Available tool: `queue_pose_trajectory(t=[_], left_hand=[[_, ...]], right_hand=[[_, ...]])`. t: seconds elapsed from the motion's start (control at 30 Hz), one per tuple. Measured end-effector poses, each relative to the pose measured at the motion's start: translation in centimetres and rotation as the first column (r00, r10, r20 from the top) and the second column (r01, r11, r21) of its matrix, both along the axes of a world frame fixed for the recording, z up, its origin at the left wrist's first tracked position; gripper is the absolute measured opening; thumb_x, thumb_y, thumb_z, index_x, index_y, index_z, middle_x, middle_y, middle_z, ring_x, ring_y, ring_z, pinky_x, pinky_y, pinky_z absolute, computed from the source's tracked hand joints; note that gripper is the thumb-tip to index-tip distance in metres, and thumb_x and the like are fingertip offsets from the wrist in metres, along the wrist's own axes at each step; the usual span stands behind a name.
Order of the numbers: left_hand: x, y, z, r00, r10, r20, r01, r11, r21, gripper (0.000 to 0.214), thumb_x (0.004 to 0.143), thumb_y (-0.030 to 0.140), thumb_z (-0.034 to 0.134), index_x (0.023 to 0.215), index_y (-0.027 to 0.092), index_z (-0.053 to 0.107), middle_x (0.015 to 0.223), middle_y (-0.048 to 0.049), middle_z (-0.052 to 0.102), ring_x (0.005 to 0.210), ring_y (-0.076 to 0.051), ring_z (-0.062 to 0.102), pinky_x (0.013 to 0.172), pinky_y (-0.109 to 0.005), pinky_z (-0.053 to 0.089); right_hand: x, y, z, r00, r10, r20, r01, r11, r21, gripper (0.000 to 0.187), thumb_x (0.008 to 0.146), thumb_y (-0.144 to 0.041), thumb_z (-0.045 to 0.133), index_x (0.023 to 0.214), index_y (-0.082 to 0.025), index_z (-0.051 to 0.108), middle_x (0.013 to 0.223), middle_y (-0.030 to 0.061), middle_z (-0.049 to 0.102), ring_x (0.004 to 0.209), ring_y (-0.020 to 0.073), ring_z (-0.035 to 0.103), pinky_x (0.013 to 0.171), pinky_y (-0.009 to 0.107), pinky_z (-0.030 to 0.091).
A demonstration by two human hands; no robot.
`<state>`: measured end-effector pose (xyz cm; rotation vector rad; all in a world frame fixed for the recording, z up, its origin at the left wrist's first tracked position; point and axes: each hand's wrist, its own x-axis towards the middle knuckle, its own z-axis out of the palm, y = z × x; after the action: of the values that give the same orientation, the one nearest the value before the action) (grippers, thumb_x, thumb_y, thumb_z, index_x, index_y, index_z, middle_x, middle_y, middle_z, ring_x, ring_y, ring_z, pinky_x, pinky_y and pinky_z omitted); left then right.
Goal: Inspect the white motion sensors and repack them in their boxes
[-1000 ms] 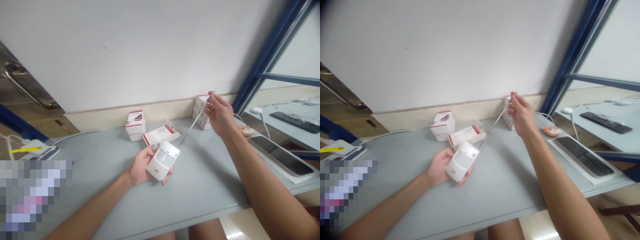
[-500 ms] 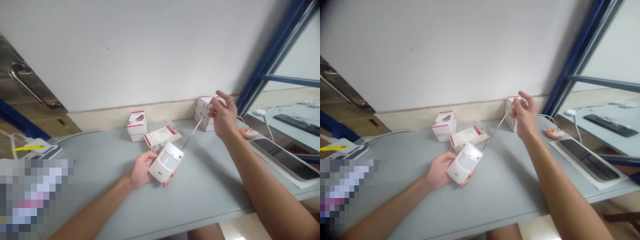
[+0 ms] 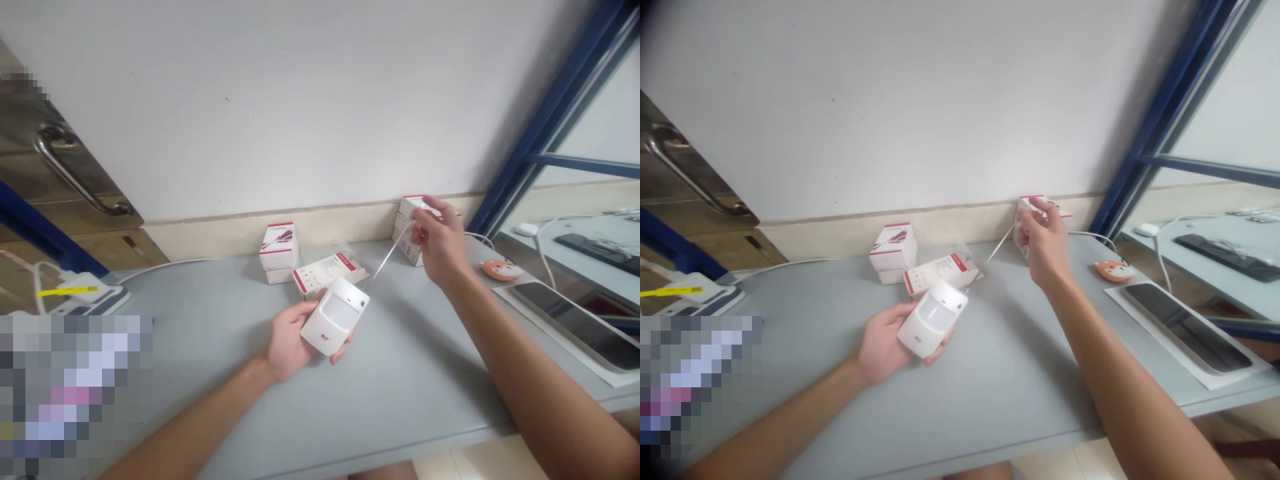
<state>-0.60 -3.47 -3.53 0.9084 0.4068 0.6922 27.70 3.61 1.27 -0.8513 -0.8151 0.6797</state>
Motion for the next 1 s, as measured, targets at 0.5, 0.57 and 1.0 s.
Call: queue_pose_trajectory(t=[0.5,0.57,1.0], left_hand=[[0.2,0.4,1.1,0.966,0.250,0.072,-0.246,0.968,-0.053,0.039,0.097,0.033,0.043,0.113,0.007,0.067,0.082,-0.0178,0.071,0.064,-0.026,0.064,0.054,-0.036,0.046],[0.2,0.4,1.3,0.961,0.266,0.080,-0.263,0.964,-0.039,0.040,0.098,0.032,0.041,0.113,0.006,0.067,0.082,-0.0183,0.071,0.065,-0.027,0.065,0.054,-0.036,0.046],[-0.6,1.2,0.6,0.966,0.254,0.049,-0.255,0.967,0.012,0.049,0.096,0.035,0.035,0.109,0.004,0.071,0.083,-0.0197,0.073,0.061,-0.027,0.065,0.062,-0.039,0.050]], right_hand=[[-6.7,-2.5,-3.0,0.863,0.435,0.256,-0.401,0.899,-0.175,0.033,0.084,-0.046,0.080,0.107,-0.024,0.072,0.081,0.0003,0.069,0.063,0.0124,0.047,0.058,0.029,0.036],[-7.1,-2.8,-3.1,0.850,0.454,0.267,-0.417,0.890,-0.184,0.032,0.085,-0.045,0.080,0.107,-0.024,0.074,0.081,0.0005,0.069,0.065,0.0131,0.048,0.059,0.030,0.037],[-8.1,-4.1,-3.1,0.724,0.586,0.365,-0.508,0.810,-0.293,0.028,0.094,-0.043,0.071,0.113,-0.024,0.074,0.088,0.0009,0.066,0.072,0.0144,0.053,0.067,0.032,0.042]])
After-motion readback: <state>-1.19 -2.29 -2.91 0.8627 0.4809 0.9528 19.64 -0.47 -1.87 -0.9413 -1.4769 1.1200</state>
